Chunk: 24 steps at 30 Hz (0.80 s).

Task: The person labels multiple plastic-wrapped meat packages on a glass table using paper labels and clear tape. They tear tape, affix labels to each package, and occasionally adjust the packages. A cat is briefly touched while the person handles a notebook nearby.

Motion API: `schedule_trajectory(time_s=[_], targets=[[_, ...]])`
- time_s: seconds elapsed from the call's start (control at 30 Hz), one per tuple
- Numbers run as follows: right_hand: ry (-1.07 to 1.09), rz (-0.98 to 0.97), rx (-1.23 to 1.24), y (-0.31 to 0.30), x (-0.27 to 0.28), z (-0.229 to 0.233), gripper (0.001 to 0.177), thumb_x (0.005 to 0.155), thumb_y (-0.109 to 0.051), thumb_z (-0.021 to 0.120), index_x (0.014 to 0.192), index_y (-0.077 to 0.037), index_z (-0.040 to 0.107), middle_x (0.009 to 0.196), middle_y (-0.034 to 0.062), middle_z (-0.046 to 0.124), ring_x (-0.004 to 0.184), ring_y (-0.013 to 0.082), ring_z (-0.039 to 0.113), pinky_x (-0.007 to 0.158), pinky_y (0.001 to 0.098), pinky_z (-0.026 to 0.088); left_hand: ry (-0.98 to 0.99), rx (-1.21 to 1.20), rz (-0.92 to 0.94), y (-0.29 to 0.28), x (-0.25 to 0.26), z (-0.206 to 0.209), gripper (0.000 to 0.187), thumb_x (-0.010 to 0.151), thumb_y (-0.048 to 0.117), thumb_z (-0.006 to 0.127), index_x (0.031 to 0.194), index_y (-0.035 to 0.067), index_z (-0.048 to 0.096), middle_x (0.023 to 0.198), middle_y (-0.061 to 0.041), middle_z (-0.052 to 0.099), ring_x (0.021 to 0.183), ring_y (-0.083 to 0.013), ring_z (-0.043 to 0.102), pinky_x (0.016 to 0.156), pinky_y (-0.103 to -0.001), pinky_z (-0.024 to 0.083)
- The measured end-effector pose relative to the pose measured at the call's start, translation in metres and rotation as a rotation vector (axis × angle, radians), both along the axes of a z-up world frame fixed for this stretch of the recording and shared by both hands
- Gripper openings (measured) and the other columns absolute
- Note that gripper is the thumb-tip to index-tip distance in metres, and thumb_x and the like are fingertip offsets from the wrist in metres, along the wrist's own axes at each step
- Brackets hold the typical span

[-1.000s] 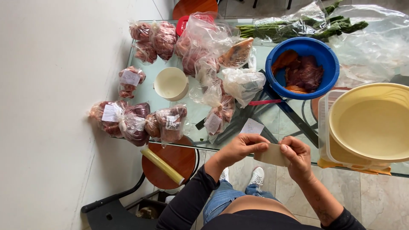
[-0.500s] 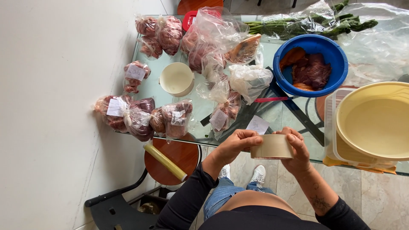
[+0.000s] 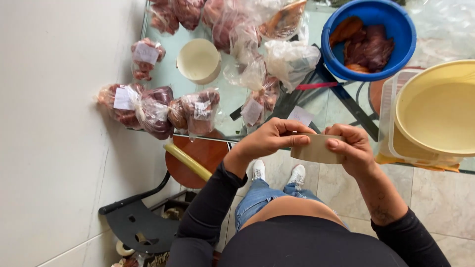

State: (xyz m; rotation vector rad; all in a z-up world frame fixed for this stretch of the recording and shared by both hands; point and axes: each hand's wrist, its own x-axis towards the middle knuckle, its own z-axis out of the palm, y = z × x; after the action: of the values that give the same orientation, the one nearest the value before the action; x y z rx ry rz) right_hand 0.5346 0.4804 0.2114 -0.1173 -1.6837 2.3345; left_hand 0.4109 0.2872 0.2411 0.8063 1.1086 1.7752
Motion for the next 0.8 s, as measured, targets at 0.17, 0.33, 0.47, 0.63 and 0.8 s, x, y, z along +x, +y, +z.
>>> schedule_trajectory(time_s=[0.17,0.33,0.47,0.63,0.8], targets=[[0.125,0.057,-0.166,-0.009,-0.005,0.011,0.027,0.087,-0.02,0.061,0.07,-0.002,0.051,0.057,0.0051,0.04,0.053,0.012,0.04,0.05,0.0257,0.03,0.01,-0.027,-0.081,-0.009,-0.012,0.006,0.018,0.1,0.019,0.069,0.11,0.006,0.075,0.1,0.001,0.066,0.096,-0.0047,0.055,0.083,-0.022,0.048],[0.157,0.106,0.1,-0.007,-0.008,0.015,0.031,0.092,-0.024,0.056,0.075,0.002,0.061,0.061,0.0076,0.046,0.059,0.0147,0.044,0.055,0.0273,0.032,0.088,-0.163,0.059,-0.001,-0.009,0.0,0.01,0.086,0.017,0.071,0.088,0.009,0.075,0.073,0.005,0.053,0.069,-0.0027,0.05,0.056,-0.018,0.037],[0.016,0.044,0.52,-0.01,-0.007,0.025,0.031,0.093,-0.029,0.062,0.081,-0.002,0.071,0.056,0.0009,0.046,0.058,0.0086,0.042,0.053,0.0259,0.037,0.319,-0.261,0.19,0.001,-0.002,0.006,0.007,0.08,0.02,0.075,0.085,0.016,0.078,0.075,0.0,0.062,0.077,-0.0066,0.058,0.07,-0.023,0.047],[0.051,-0.052,0.444,-0.008,-0.006,0.01,0.029,0.089,-0.023,0.063,0.068,-0.004,0.065,0.048,-0.0007,0.038,0.051,0.0049,0.037,0.045,0.0236,0.033,0.224,-0.176,0.12,0.0,0.001,0.012,0.02,0.083,0.009,0.061,0.091,0.01,0.079,0.079,-0.002,0.06,0.081,-0.0084,0.054,0.069,-0.025,0.044],[0.158,-0.065,0.052,-0.014,-0.004,0.005,0.032,0.083,-0.026,0.062,0.063,-0.005,0.05,0.052,0.0011,0.032,0.048,0.0092,0.034,0.045,0.0262,0.028,0.065,-0.107,-0.011,-0.001,0.001,-0.012,0.011,0.085,0.012,0.066,0.089,0.01,0.076,0.084,0.001,0.059,0.083,-0.005,0.048,0.071,-0.022,0.04]])
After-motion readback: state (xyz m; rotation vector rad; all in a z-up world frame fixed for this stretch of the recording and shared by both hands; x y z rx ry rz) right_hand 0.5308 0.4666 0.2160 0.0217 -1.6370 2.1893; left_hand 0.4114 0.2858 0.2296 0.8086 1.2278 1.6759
